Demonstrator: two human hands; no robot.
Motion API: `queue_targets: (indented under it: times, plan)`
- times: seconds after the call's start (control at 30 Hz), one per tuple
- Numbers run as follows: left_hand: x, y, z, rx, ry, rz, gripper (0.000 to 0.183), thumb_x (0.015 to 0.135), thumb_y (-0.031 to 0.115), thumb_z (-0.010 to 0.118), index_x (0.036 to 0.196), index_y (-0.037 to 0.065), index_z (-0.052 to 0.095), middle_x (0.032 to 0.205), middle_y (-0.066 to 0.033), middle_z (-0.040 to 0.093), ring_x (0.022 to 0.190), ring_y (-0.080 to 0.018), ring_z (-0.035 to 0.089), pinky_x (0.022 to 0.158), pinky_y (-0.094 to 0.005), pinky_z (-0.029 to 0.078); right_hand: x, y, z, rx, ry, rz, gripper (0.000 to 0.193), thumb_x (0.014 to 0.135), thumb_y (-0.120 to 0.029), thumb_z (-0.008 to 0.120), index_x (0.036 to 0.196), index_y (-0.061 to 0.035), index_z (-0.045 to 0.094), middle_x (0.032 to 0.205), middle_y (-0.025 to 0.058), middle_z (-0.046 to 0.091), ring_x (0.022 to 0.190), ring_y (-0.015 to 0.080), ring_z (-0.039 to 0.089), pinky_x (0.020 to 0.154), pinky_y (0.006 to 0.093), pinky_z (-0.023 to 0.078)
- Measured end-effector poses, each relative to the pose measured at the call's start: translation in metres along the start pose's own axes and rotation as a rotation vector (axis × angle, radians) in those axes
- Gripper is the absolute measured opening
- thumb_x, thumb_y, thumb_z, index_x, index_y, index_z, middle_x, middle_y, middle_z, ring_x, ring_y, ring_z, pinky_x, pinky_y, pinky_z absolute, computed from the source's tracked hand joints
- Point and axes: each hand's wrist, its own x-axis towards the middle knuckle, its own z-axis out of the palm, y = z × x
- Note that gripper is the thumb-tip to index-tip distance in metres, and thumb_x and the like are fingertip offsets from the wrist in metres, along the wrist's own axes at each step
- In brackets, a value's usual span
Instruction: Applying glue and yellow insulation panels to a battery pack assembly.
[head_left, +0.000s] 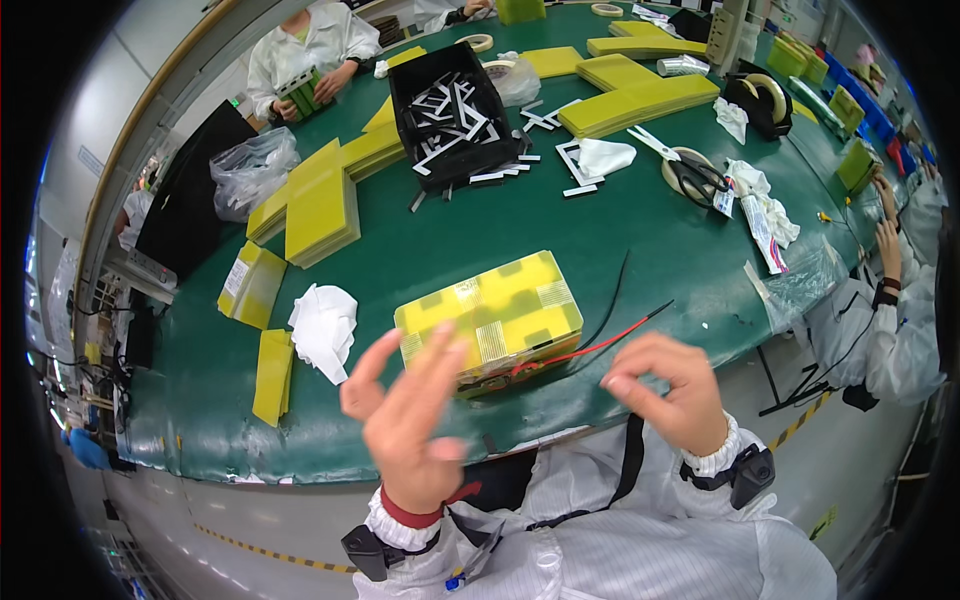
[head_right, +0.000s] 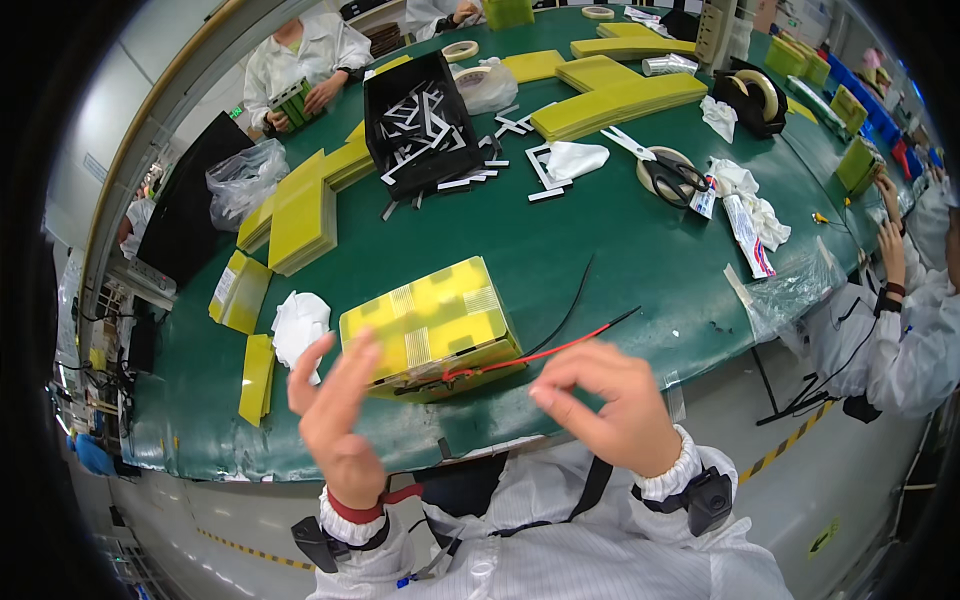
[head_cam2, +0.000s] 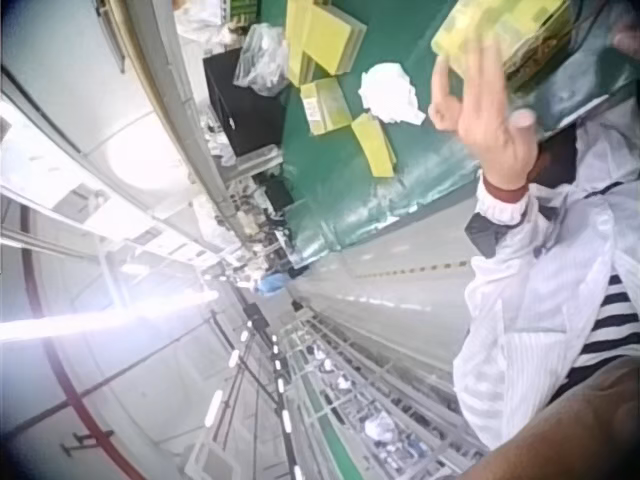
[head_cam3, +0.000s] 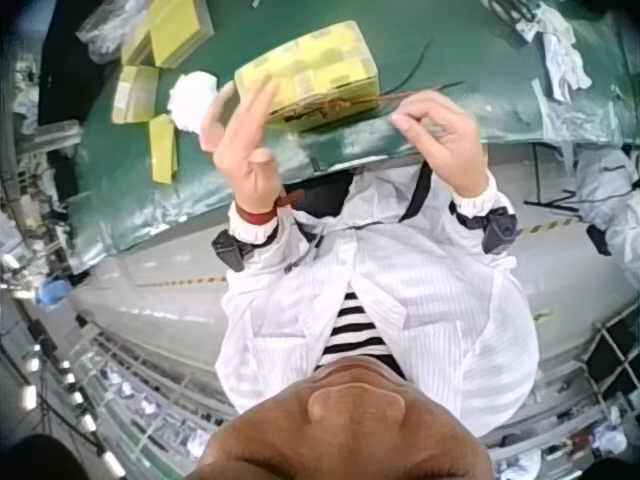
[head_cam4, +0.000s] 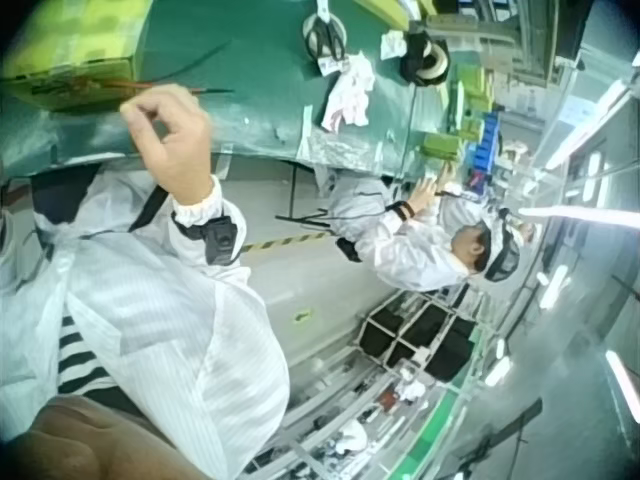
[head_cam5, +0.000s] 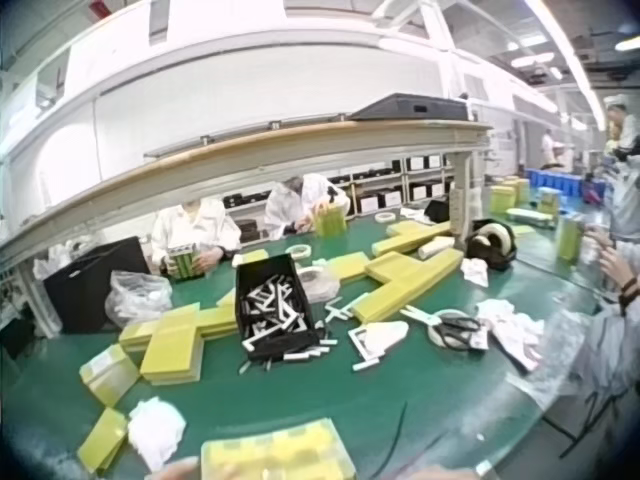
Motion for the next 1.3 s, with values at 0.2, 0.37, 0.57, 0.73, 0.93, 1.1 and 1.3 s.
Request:
queue_targets:
  times: [0.2, 0.37, 0.57, 0.73, 0.93, 1.1, 1.3]
  plan:
    - [-0.043, -0.064, 0.012, -0.411, 0.142, -0.291, 0.075, 0.100, 0.052, 0.004, 0.143, 0.000, 0.035, 0.144, -0.0167, 0.041, 0.134, -0.0294, 0.035, 0.114, -0.0398, 0.018, -0.020, 0.032, 0.026, -0.512, -0.243, -0.049, 0.060, 0.082, -0.029, 0.070, 0.127, 0.0042, 0.049, 0.124, 0.0212, 0.052, 0.111, 0.0367, 0.049, 0.094, 0.0401, 0.039]
    - [-0.081, -0.100, 0.058, -0.806, -0.198, -0.674, 0.077, 0.098, 0.057, 0.008, 0.141, -0.002, 0.033, 0.138, -0.0169, 0.045, 0.129, -0.0298, 0.041, 0.108, -0.0338, 0.029, 0.014, 0.058, 0.038, -0.237, -0.250, -0.090, 0.101, 0.085, -0.049, 0.063, 0.148, 0.0037, 0.003, 0.148, 0.0241, 0.024, 0.135, 0.0364, 0.029, 0.111, 0.0393, 0.022]
    - [-0.075, -0.092, 0.065, -0.516, -0.207, -0.435, 0.080, 0.097, 0.060, 0.008, 0.133, -0.005, 0.040, 0.127, -0.0198, 0.052, 0.114, -0.0322, 0.050, 0.102, -0.0353, 0.034, 0.025, 0.055, 0.062, 0.474, -0.251, -0.003, 0.091, 0.093, -0.066, 0.025, 0.149, 0.0007, -0.002, 0.154, 0.0140, 0.014, 0.142, 0.0247, 0.016, 0.114, 0.0333, 0.011]
    - [-0.058, -0.074, 0.065, -0.563, -0.047, -0.554, 0.082, 0.096, 0.063, 0.012, 0.136, -0.003, 0.039, 0.129, -0.0130, 0.051, 0.116, -0.0245, 0.049, 0.103, -0.0306, 0.033, 0.034, 0.042, 0.059, 0.422, -0.292, 0.014, 0.090, 0.095, -0.063, 0.025, 0.148, 0.0035, -0.003, 0.153, 0.0170, 0.013, 0.142, 0.0253, 0.013, 0.114, 0.0329, 0.010]
    - [-0.040, -0.043, 0.047, -1.058, 0.020, -0.866, 0.078, 0.094, 0.066, 0.023, 0.134, 0.003, 0.044, 0.126, -0.0079, 0.054, 0.111, -0.0192, 0.054, 0.095, -0.0308, 0.044, 0.034, 0.039, 0.061, 0.435, -0.317, 0.067, 0.088, 0.096, -0.061, 0.025, 0.148, 0.0049, -0.001, 0.153, 0.0187, 0.013, 0.143, 0.0249, 0.011, 0.114, 0.0315, 0.009]
    - [-0.027, -0.053, 0.040, -1.139, -0.090, -0.866, 0.081, 0.093, 0.068, 0.020, 0.135, 0.003, 0.043, 0.128, -0.0088, 0.054, 0.115, -0.0203, 0.053, 0.097, -0.0325, 0.043, 0.044, 0.035, 0.065, 0.553, -0.274, 0.136, 0.089, 0.095, -0.063, 0.028, 0.149, 0.0016, 0.000, 0.153, 0.0153, 0.017, 0.142, 0.0224, 0.015, 0.114, 0.0299, 0.012]
    - [-0.028, -0.065, 0.053, -1.309, -0.108, -0.851, 0.084, 0.092, 0.070, 0.019, 0.135, 0.002, 0.042, 0.129, -0.0103, 0.054, 0.117, -0.0223, 0.052, 0.101, -0.0339, 0.040, 0.054, 0.065, 0.083, 0.724, -0.256, 0.350, 0.085, 0.097, -0.060, 0.032, 0.150, 0.0009, 0.005, 0.154, 0.0135, 0.017, 0.141, 0.0212, 0.017, 0.113, 0.0299, 0.014]
